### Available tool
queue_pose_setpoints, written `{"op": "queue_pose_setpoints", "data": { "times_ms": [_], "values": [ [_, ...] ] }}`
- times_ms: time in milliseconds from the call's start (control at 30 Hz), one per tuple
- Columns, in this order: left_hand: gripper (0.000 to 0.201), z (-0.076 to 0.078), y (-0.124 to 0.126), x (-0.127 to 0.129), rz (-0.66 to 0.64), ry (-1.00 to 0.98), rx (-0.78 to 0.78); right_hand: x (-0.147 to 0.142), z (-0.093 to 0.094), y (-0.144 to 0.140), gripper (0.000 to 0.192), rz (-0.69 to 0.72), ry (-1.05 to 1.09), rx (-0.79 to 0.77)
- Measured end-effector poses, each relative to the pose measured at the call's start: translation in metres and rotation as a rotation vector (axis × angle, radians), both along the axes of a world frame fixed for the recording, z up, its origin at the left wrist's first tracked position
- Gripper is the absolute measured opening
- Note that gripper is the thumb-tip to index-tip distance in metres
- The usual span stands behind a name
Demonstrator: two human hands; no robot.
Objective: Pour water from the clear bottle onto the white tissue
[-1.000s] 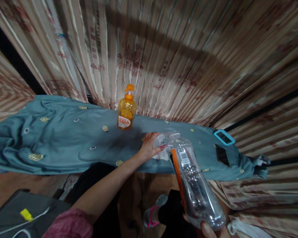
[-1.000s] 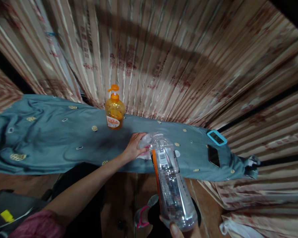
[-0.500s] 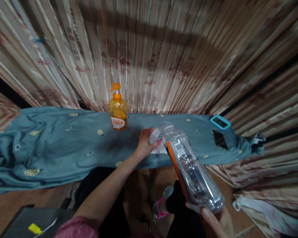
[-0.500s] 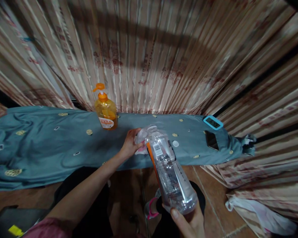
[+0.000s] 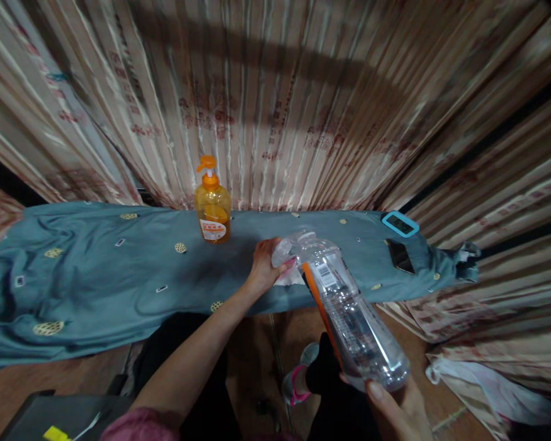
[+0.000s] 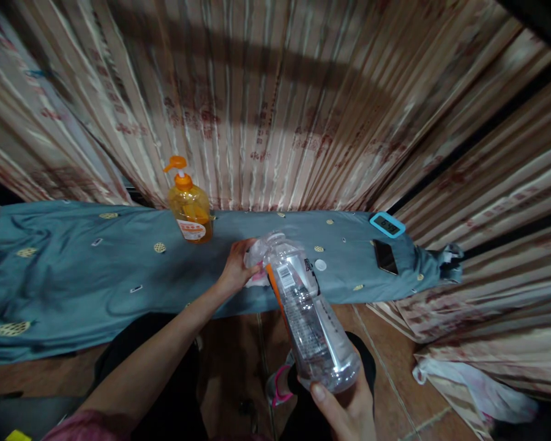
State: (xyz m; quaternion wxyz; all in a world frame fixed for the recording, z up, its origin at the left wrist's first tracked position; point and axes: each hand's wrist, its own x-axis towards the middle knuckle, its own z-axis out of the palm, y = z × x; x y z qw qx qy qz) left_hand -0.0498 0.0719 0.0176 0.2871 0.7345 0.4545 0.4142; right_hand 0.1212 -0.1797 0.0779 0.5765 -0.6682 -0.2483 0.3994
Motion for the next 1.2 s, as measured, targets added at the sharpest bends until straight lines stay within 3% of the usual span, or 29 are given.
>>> {"op": "queue_pose_setpoints", "data": {
  "times_ms": [467, 800, 1200],
  "values": [
    [0.053, 0.001, 0.000, 0.000, 0.009, 0.003, -0.006, 0.002, -0.003, 0.000, 0.073, 0.010, -0.027, 0.035],
    [0.056, -0.009, 0.003, 0.001, 0.000, -0.013, 0.043, 0.013, -0.018, -0.005, 0.071, 0.008, -0.041, 0.056],
    [0.052, -0.004, 0.001, 0.001, 0.008, -0.016, 0.014, 0.011, -0.017, -0.003, 0.071, 0.015, -0.014, 0.078]
  ]
}}
